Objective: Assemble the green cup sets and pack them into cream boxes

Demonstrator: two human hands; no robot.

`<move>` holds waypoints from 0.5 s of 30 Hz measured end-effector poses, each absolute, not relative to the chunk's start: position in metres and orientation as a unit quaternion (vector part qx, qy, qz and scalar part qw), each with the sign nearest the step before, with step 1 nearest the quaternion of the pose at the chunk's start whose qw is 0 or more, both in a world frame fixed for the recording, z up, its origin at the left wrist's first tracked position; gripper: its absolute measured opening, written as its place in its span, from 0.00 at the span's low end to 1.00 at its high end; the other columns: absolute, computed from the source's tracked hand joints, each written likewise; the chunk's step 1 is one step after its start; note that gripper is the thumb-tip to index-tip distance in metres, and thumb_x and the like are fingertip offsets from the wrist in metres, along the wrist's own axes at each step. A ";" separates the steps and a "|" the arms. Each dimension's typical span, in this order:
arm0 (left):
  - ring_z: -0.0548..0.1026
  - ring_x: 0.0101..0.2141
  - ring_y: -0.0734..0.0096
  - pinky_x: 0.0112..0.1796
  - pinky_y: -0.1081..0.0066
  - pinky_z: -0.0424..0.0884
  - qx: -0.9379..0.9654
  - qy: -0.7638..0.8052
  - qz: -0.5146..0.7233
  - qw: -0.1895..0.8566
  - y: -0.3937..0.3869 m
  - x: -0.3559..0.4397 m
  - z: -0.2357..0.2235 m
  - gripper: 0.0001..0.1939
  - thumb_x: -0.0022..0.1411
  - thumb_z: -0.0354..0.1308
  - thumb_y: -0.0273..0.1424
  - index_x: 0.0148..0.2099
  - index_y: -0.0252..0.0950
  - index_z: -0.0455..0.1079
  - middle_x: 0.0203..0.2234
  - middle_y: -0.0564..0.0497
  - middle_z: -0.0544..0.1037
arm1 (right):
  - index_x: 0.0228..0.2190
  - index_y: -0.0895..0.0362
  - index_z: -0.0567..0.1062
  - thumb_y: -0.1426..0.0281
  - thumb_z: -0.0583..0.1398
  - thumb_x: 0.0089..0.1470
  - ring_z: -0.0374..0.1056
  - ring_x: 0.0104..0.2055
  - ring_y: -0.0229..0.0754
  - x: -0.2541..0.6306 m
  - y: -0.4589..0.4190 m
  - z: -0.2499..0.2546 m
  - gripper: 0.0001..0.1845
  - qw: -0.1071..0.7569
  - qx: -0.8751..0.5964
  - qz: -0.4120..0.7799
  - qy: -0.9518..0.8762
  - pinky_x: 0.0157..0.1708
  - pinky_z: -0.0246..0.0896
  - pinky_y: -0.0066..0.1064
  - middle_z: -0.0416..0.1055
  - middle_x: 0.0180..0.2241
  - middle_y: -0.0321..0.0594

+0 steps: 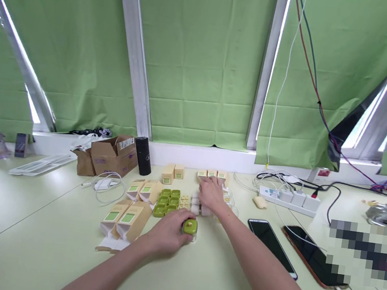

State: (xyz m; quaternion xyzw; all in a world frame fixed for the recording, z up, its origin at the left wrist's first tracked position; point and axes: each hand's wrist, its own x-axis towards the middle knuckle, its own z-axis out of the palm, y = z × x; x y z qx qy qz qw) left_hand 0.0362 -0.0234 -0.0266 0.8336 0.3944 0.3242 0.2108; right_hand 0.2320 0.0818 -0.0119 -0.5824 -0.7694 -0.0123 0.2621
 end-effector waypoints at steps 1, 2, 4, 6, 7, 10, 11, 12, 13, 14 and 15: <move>0.78 0.40 0.50 0.42 0.60 0.71 0.840 0.393 0.315 0.203 -0.025 0.038 -0.028 0.20 0.49 0.71 0.29 0.46 0.43 0.79 0.41 0.46 0.82 | 0.38 0.55 0.83 0.74 0.57 0.63 0.62 0.61 0.56 0.229 0.090 -0.013 0.14 0.239 -0.587 -0.014 -0.773 0.61 0.49 0.48 0.80 0.50 0.48; 0.78 0.40 0.50 0.43 0.60 0.71 0.845 0.389 0.310 0.195 -0.027 0.039 -0.028 0.20 0.49 0.71 0.29 0.46 0.43 0.78 0.41 0.46 0.82 | 0.38 0.55 0.83 0.72 0.57 0.63 0.63 0.61 0.57 0.227 0.096 -0.015 0.13 0.219 -0.593 -0.015 -0.774 0.61 0.48 0.49 0.80 0.50 0.49; 0.78 0.41 0.49 0.45 0.58 0.71 0.855 0.381 0.301 0.184 -0.029 0.040 -0.027 0.20 0.49 0.72 0.30 0.47 0.43 0.78 0.42 0.45 0.82 | 0.38 0.56 0.84 0.68 0.56 0.66 0.63 0.61 0.59 0.223 0.106 -0.018 0.15 0.185 -0.609 -0.014 -0.771 0.60 0.48 0.51 0.81 0.48 0.53; 0.78 0.44 0.46 0.47 0.56 0.70 0.859 0.377 0.300 0.175 -0.030 0.040 -0.024 0.24 0.50 0.73 0.32 0.51 0.43 0.78 0.44 0.44 0.83 | 0.38 0.57 0.84 0.66 0.55 0.67 0.64 0.61 0.61 0.221 0.110 -0.019 0.17 0.162 -0.617 -0.016 -0.770 0.59 0.48 0.52 0.81 0.47 0.54; 0.77 0.45 0.46 0.48 0.56 0.70 0.857 0.376 0.308 0.173 -0.030 0.039 -0.022 0.26 0.51 0.73 0.34 0.53 0.43 0.77 0.46 0.43 0.82 | 0.38 0.56 0.84 0.66 0.54 0.67 0.64 0.60 0.61 0.221 0.111 -0.019 0.18 0.157 -0.617 -0.019 -0.771 0.58 0.48 0.52 0.81 0.47 0.53; 0.77 0.44 0.50 0.47 0.56 0.70 0.831 0.374 0.368 0.183 -0.025 0.037 -0.020 0.25 0.59 0.69 0.40 0.58 0.44 0.75 0.48 0.43 0.82 | 0.36 0.56 0.83 0.71 0.54 0.66 0.66 0.58 0.59 0.222 0.106 -0.014 0.17 0.165 -0.602 -0.041 -0.780 0.57 0.49 0.49 0.80 0.49 0.52; 0.77 0.43 0.52 0.47 0.57 0.70 0.815 0.377 0.396 0.193 -0.022 0.037 -0.019 0.22 0.62 0.66 0.40 0.58 0.44 0.75 0.47 0.43 0.82 | 0.36 0.56 0.83 0.73 0.53 0.66 0.66 0.58 0.58 0.222 0.103 -0.011 0.18 0.174 -0.596 -0.052 -0.782 0.57 0.49 0.49 0.80 0.50 0.52; 0.77 0.41 0.55 0.46 0.58 0.71 0.795 0.383 0.422 0.206 -0.019 0.037 -0.020 0.19 0.65 0.63 0.40 0.56 0.43 0.75 0.46 0.44 0.82 | 0.37 0.56 0.83 0.74 0.51 0.67 0.65 0.58 0.58 0.222 0.099 -0.008 0.19 0.187 -0.591 -0.064 -0.782 0.57 0.49 0.49 0.79 0.52 0.52; 0.76 0.40 0.56 0.46 0.58 0.71 0.772 0.393 0.448 0.222 -0.014 0.037 -0.020 0.17 0.66 0.62 0.40 0.55 0.42 0.76 0.45 0.44 0.82 | 0.40 0.57 0.83 0.74 0.50 0.68 0.65 0.59 0.57 0.222 0.094 -0.006 0.21 0.203 -0.587 -0.076 -0.780 0.57 0.49 0.49 0.78 0.53 0.53; 0.77 0.39 0.57 0.45 0.59 0.71 0.745 0.405 0.473 0.240 -0.009 0.037 -0.020 0.15 0.67 0.61 0.40 0.53 0.41 0.76 0.43 0.45 0.82 | 0.42 0.57 0.82 0.74 0.48 0.69 0.65 0.59 0.57 0.222 0.088 -0.003 0.22 0.218 -0.584 -0.087 -0.777 0.57 0.49 0.49 0.77 0.55 0.54; 0.77 0.40 0.58 0.45 0.60 0.72 0.718 0.414 0.495 0.261 -0.004 0.037 -0.020 0.14 0.67 0.61 0.41 0.51 0.40 0.76 0.42 0.45 0.82 | 0.45 0.58 0.82 0.74 0.47 0.70 0.64 0.59 0.57 0.221 0.082 -0.001 0.22 0.233 -0.579 -0.097 -0.775 0.57 0.50 0.49 0.76 0.56 0.53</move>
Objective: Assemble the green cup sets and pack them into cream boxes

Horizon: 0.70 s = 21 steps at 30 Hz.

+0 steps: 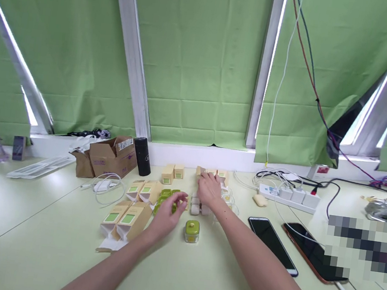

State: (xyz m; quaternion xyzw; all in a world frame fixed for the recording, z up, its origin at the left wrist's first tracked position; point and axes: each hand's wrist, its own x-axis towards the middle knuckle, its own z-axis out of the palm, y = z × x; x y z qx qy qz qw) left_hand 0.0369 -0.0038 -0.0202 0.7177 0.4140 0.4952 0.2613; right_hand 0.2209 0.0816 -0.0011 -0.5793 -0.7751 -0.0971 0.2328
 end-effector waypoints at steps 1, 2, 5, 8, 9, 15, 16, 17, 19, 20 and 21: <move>0.77 0.41 0.58 0.44 0.60 0.72 0.691 0.420 0.517 0.281 0.002 0.037 -0.020 0.14 0.67 0.61 0.42 0.49 0.40 0.76 0.42 0.45 0.82 | 0.47 0.58 0.81 0.74 0.47 0.70 0.64 0.59 0.57 0.220 0.074 0.000 0.22 0.247 -0.574 -0.107 -0.773 0.57 0.51 0.49 0.75 0.57 0.53; 0.78 0.42 0.58 0.45 0.60 0.72 0.666 0.423 0.536 0.301 0.008 0.036 -0.020 0.15 0.66 0.62 0.43 0.48 0.39 0.76 0.42 0.44 0.83 | 0.50 0.58 0.79 0.74 0.47 0.70 0.64 0.60 0.57 0.220 0.065 0.001 0.22 0.260 -0.569 -0.116 -0.772 0.57 0.51 0.49 0.74 0.58 0.53; 0.79 0.41 0.60 0.44 0.61 0.72 0.597 0.422 0.562 0.386 0.023 0.034 -0.017 0.18 0.64 0.64 0.46 0.47 0.38 0.76 0.39 0.43 0.84 | 0.54 0.55 0.77 0.74 0.48 0.70 0.62 0.62 0.56 0.220 0.035 0.000 0.21 0.286 -0.547 -0.134 -0.775 0.61 0.49 0.51 0.73 0.61 0.49; 0.80 0.37 0.62 0.39 0.64 0.72 0.559 0.435 0.557 0.434 0.033 0.036 -0.007 0.23 0.64 0.62 0.53 0.45 0.38 0.76 0.39 0.42 0.85 | 0.57 0.55 0.75 0.76 0.52 0.68 0.61 0.64 0.58 0.224 0.006 -0.006 0.22 0.360 -0.482 -0.148 -0.785 0.63 0.47 0.54 0.71 0.62 0.48; 0.80 0.37 0.61 0.38 0.65 0.71 0.541 0.438 0.548 0.463 0.034 0.037 -0.003 0.25 0.63 0.62 0.55 0.45 0.38 0.76 0.39 0.42 0.85 | 0.58 0.54 0.75 0.76 0.52 0.67 0.61 0.64 0.58 0.225 -0.002 -0.008 0.22 0.385 -0.460 -0.147 -0.786 0.63 0.47 0.54 0.71 0.62 0.46; 0.78 0.31 0.63 0.33 0.67 0.71 0.471 0.314 0.567 0.598 0.033 0.049 0.015 0.29 0.56 0.67 0.59 0.41 0.37 0.76 0.31 0.46 0.83 | 0.55 0.50 0.77 0.79 0.53 0.66 0.62 0.65 0.56 0.235 -0.031 -0.019 0.23 0.375 -0.368 -0.125 -0.842 0.62 0.49 0.54 0.71 0.63 0.42; 0.78 0.31 0.64 0.33 0.68 0.70 0.464 0.303 0.579 0.598 0.033 0.050 0.015 0.27 0.54 0.70 0.56 0.39 0.36 0.75 0.30 0.46 0.82 | 0.54 0.50 0.77 0.79 0.53 0.66 0.62 0.66 0.56 0.236 -0.033 -0.021 0.23 0.368 -0.359 -0.121 -0.849 0.62 0.50 0.54 0.71 0.63 0.42; 0.77 0.31 0.66 0.33 0.69 0.70 0.459 0.296 0.588 0.597 0.033 0.050 0.013 0.26 0.53 0.72 0.54 0.37 0.36 0.75 0.29 0.47 0.81 | 0.54 0.50 0.77 0.79 0.53 0.65 0.62 0.66 0.56 0.237 -0.033 -0.022 0.22 0.364 -0.351 -0.119 -0.855 0.62 0.50 0.54 0.72 0.63 0.42; 0.76 0.30 0.68 0.32 0.70 0.69 0.456 0.289 0.594 0.597 0.033 0.048 0.009 0.24 0.51 0.75 0.50 0.38 0.36 0.74 0.30 0.49 0.81 | 0.53 0.50 0.77 0.78 0.54 0.65 0.61 0.67 0.56 0.238 -0.033 -0.025 0.21 0.372 -0.340 -0.122 -0.855 0.63 0.49 0.55 0.72 0.63 0.43; 0.76 0.30 0.69 0.32 0.71 0.68 0.455 0.287 0.595 0.597 0.034 0.047 0.007 0.24 0.51 0.75 0.48 0.39 0.36 0.74 0.31 0.49 0.81 | 0.52 0.50 0.77 0.77 0.55 0.65 0.60 0.68 0.57 0.239 -0.033 -0.026 0.19 0.384 -0.338 -0.125 -0.850 0.63 0.50 0.55 0.71 0.63 0.43; 0.76 0.31 0.69 0.32 0.71 0.68 0.457 0.286 0.596 0.596 0.034 0.045 0.005 0.25 0.51 0.76 0.47 0.42 0.37 0.74 0.34 0.50 0.81 | 0.51 0.50 0.77 0.76 0.56 0.65 0.61 0.67 0.57 0.240 -0.032 -0.027 0.18 0.401 -0.339 -0.128 -0.842 0.63 0.51 0.56 0.72 0.63 0.44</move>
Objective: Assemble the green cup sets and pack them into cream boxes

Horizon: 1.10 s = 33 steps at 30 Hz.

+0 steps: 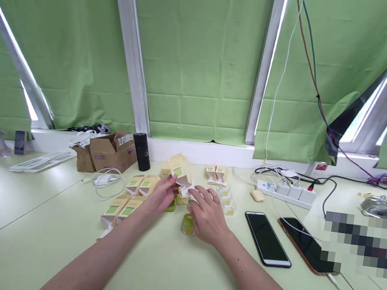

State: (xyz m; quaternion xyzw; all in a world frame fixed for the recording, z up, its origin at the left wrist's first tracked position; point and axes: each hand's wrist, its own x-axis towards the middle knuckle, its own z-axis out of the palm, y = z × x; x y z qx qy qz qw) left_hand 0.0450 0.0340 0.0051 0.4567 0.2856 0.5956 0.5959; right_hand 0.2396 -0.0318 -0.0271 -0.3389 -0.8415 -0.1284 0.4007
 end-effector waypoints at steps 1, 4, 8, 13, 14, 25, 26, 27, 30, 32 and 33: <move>0.77 0.32 0.69 0.33 0.71 0.69 0.461 0.282 0.596 0.594 0.034 0.043 0.003 0.26 0.51 0.76 0.45 0.45 0.37 0.74 0.37 0.49 0.82 | 0.50 0.50 0.77 0.74 0.57 0.64 0.62 0.67 0.58 0.240 -0.031 -0.028 0.16 0.422 -0.342 -0.132 -0.829 0.62 0.53 0.56 0.72 0.62 0.44; 0.79 0.43 0.64 0.43 0.67 0.72 0.489 0.257 0.599 0.580 0.033 0.040 -0.002 0.31 0.52 0.76 0.41 0.54 0.38 0.71 0.47 0.47 0.82 | 0.50 0.51 0.76 0.72 0.59 0.64 0.65 0.62 0.58 0.243 -0.026 -0.031 0.14 0.482 -0.355 -0.143 -0.789 0.58 0.60 0.55 0.74 0.57 0.47; 0.78 0.52 0.55 0.51 0.61 0.71 0.541 0.234 0.598 0.543 0.028 0.039 -0.008 0.34 0.52 0.77 0.39 0.58 0.39 0.68 0.53 0.43 0.80 | 0.55 0.53 0.72 0.71 0.59 0.64 0.67 0.57 0.57 0.246 -0.022 -0.033 0.18 0.523 -0.374 -0.141 -0.753 0.55 0.64 0.55 0.75 0.53 0.48; 0.78 0.50 0.54 0.44 0.63 0.71 0.615 0.281 0.573 0.462 0.022 0.039 -0.010 0.36 0.53 0.76 0.42 0.58 0.39 0.66 0.51 0.41 0.81 | 0.59 0.52 0.67 0.70 0.59 0.64 0.67 0.56 0.58 0.244 -0.021 -0.034 0.23 0.532 -0.393 -0.115 -0.741 0.55 0.66 0.56 0.74 0.53 0.49; 0.78 0.49 0.54 0.43 0.64 0.70 0.627 0.289 0.570 0.445 0.021 0.040 -0.010 0.36 0.53 0.76 0.43 0.58 0.39 0.66 0.50 0.41 0.81 | 0.60 0.52 0.67 0.69 0.59 0.64 0.66 0.57 0.59 0.243 -0.021 -0.034 0.24 0.532 -0.394 -0.111 -0.741 0.55 0.66 0.56 0.74 0.54 0.50; 0.73 0.52 0.55 0.51 0.57 0.69 0.709 0.320 0.596 0.201 0.005 0.043 -0.007 0.26 0.57 0.68 0.25 0.56 0.41 0.66 0.51 0.44 0.77 | 0.65 0.51 0.62 0.71 0.57 0.64 0.64 0.60 0.59 0.239 -0.023 -0.033 0.29 0.522 -0.392 -0.103 -0.750 0.58 0.64 0.58 0.71 0.58 0.49; 0.71 0.54 0.54 0.53 0.56 0.69 0.719 0.310 0.604 0.146 0.004 0.042 -0.007 0.25 0.58 0.66 0.22 0.55 0.42 0.66 0.52 0.44 0.77 | 0.65 0.51 0.62 0.72 0.57 0.64 0.63 0.61 0.58 0.239 -0.023 -0.033 0.29 0.520 -0.392 -0.106 -0.752 0.59 0.63 0.58 0.70 0.58 0.49; 0.69 0.56 0.54 0.55 0.54 0.68 0.727 0.301 0.611 0.088 0.003 0.041 -0.006 0.24 0.58 0.64 0.20 0.54 0.42 0.66 0.53 0.44 0.77 | 0.65 0.52 0.62 0.73 0.57 0.64 0.63 0.61 0.58 0.239 -0.024 -0.032 0.29 0.518 -0.391 -0.110 -0.753 0.59 0.63 0.58 0.70 0.58 0.49; 0.64 0.59 0.52 0.57 0.49 0.66 0.732 0.286 0.614 -0.068 0.002 0.039 -0.006 0.22 0.59 0.59 0.15 0.51 0.43 0.65 0.56 0.44 0.75 | 0.66 0.52 0.61 0.75 0.56 0.60 0.62 0.62 0.60 0.240 -0.025 -0.032 0.33 0.508 -0.382 -0.129 -0.761 0.60 0.62 0.60 0.70 0.59 0.50; 0.63 0.59 0.51 0.57 0.47 0.65 0.728 0.285 0.607 -0.140 0.001 0.038 -0.007 0.21 0.59 0.57 0.13 0.48 0.42 0.66 0.57 0.43 0.71 | 0.66 0.53 0.60 0.76 0.56 0.57 0.62 0.62 0.61 0.241 -0.025 -0.032 0.36 0.503 -0.375 -0.141 -0.766 0.60 0.61 0.61 0.70 0.59 0.50; 0.63 0.60 0.51 0.57 0.47 0.66 0.724 0.286 0.606 -0.165 0.001 0.039 -0.007 0.20 0.59 0.56 0.12 0.47 0.42 0.66 0.57 0.42 0.70 | 0.67 0.53 0.60 0.76 0.56 0.56 0.62 0.63 0.61 0.241 -0.026 -0.032 0.37 0.500 -0.373 -0.146 -0.767 0.60 0.61 0.61 0.69 0.59 0.51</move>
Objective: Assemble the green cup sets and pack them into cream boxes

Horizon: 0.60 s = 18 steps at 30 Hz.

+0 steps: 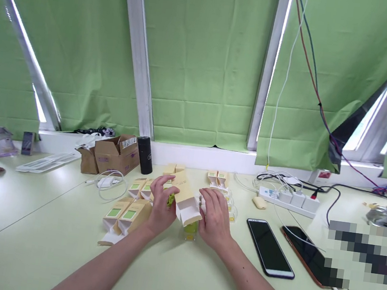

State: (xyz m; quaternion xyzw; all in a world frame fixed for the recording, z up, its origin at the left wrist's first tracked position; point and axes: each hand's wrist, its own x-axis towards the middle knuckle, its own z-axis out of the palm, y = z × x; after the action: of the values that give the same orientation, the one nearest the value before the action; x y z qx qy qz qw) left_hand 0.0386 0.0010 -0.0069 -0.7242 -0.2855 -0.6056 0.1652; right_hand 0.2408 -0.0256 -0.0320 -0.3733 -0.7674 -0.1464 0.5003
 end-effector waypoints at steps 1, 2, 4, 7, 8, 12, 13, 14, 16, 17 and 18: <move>0.63 0.60 0.51 0.56 0.47 0.66 -0.720 -0.285 -0.605 0.185 0.001 0.039 -0.007 0.20 0.59 0.56 0.12 0.46 0.42 0.66 0.57 0.42 0.68 | 0.67 0.54 0.60 0.77 0.56 0.55 0.62 0.63 0.61 0.241 -0.026 -0.032 0.38 0.498 -0.372 -0.151 -0.768 0.60 0.61 0.61 0.69 0.59 0.51; 0.64 0.60 0.51 0.56 0.47 0.67 -0.717 -0.283 -0.605 0.200 0.000 0.039 -0.007 0.20 0.59 0.55 0.11 0.45 0.42 0.67 0.57 0.42 0.67 | 0.67 0.54 0.59 0.77 0.56 0.55 0.62 0.63 0.61 0.241 -0.026 -0.032 0.39 0.497 -0.371 -0.155 -0.769 0.60 0.61 0.61 0.69 0.59 0.51; 0.64 0.60 0.52 0.55 0.48 0.68 -0.714 -0.278 -0.605 0.217 -0.001 0.040 -0.007 0.20 0.59 0.55 0.11 0.44 0.42 0.67 0.57 0.43 0.66 | 0.67 0.54 0.59 0.77 0.56 0.55 0.62 0.63 0.61 0.241 -0.026 -0.032 0.39 0.497 -0.368 -0.161 -0.769 0.60 0.62 0.61 0.69 0.60 0.52; 0.64 0.62 0.52 0.57 0.47 0.69 -0.723 -0.272 -0.607 0.187 -0.003 0.040 -0.005 0.21 0.61 0.54 0.12 0.47 0.43 0.67 0.58 0.43 0.65 | 0.67 0.54 0.59 0.76 0.57 0.54 0.62 0.63 0.62 0.241 -0.027 -0.032 0.40 0.494 -0.364 -0.166 -0.772 0.60 0.61 0.62 0.69 0.60 0.52; 0.64 0.63 0.52 0.58 0.47 0.69 -0.727 -0.271 -0.610 0.162 -0.003 0.040 -0.005 0.21 0.61 0.54 0.13 0.50 0.43 0.67 0.59 0.41 0.65 | 0.67 0.54 0.59 0.76 0.57 0.55 0.62 0.63 0.62 0.241 -0.027 -0.032 0.39 0.494 -0.364 -0.167 -0.772 0.60 0.61 0.63 0.68 0.60 0.52; 0.66 0.63 0.50 0.61 0.46 0.68 -0.729 -0.271 -0.627 0.039 0.000 0.039 -0.006 0.23 0.63 0.61 0.21 0.58 0.41 0.65 0.59 0.38 0.67 | 0.67 0.52 0.59 0.76 0.56 0.61 0.62 0.64 0.60 0.240 -0.026 -0.031 0.34 0.506 -0.368 -0.162 -0.763 0.60 0.62 0.62 0.68 0.60 0.51; 0.66 0.63 0.50 0.61 0.47 0.68 -0.723 -0.272 -0.635 0.003 0.001 0.039 -0.007 0.24 0.63 0.63 0.24 0.59 0.41 0.65 0.58 0.39 0.68 | 0.66 0.52 0.59 0.75 0.56 0.62 0.62 0.64 0.60 0.240 -0.026 -0.031 0.33 0.511 -0.367 -0.159 -0.761 0.61 0.62 0.61 0.68 0.60 0.52; 0.67 0.62 0.49 0.60 0.48 0.69 -0.716 -0.274 -0.641 -0.040 0.003 0.040 -0.008 0.25 0.63 0.65 0.27 0.60 0.41 0.65 0.58 0.39 0.69 | 0.66 0.52 0.59 0.75 0.56 0.63 0.62 0.64 0.60 0.239 -0.027 -0.030 0.32 0.516 -0.365 -0.154 -0.759 0.61 0.62 0.61 0.67 0.60 0.52; 0.71 0.59 0.50 0.58 0.52 0.71 -0.686 -0.277 -0.656 -0.149 0.006 0.041 -0.010 0.26 0.63 0.67 0.33 0.61 0.41 0.65 0.57 0.39 0.70 | 0.66 0.53 0.59 0.74 0.56 0.64 0.61 0.64 0.60 0.239 -0.027 -0.029 0.31 0.525 -0.360 -0.143 -0.758 0.61 0.63 0.62 0.66 0.61 0.53; 0.73 0.57 0.51 0.57 0.53 0.72 -0.670 -0.275 -0.657 -0.206 0.007 0.041 -0.010 0.27 0.64 0.68 0.36 0.62 0.40 0.65 0.57 0.39 0.71 | 0.65 0.52 0.59 0.74 0.56 0.64 0.61 0.65 0.60 0.239 -0.028 -0.029 0.30 0.528 -0.358 -0.136 -0.758 0.61 0.63 0.62 0.65 0.61 0.54; 0.74 0.55 0.52 0.56 0.55 0.72 -0.655 -0.272 -0.657 -0.257 0.008 0.042 -0.011 0.28 0.64 0.68 0.38 0.63 0.39 0.65 0.56 0.39 0.72 | 0.65 0.52 0.59 0.74 0.56 0.65 0.60 0.65 0.60 0.238 -0.028 -0.029 0.30 0.529 -0.355 -0.128 -0.760 0.61 0.63 0.63 0.65 0.61 0.54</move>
State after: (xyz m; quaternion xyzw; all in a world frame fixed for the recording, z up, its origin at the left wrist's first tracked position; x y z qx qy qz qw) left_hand 0.0419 0.0081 -0.0105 -0.6549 -0.2718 -0.6565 -0.2573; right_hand 0.2383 -0.0280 -0.0292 -0.3555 -0.7599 -0.1279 0.5290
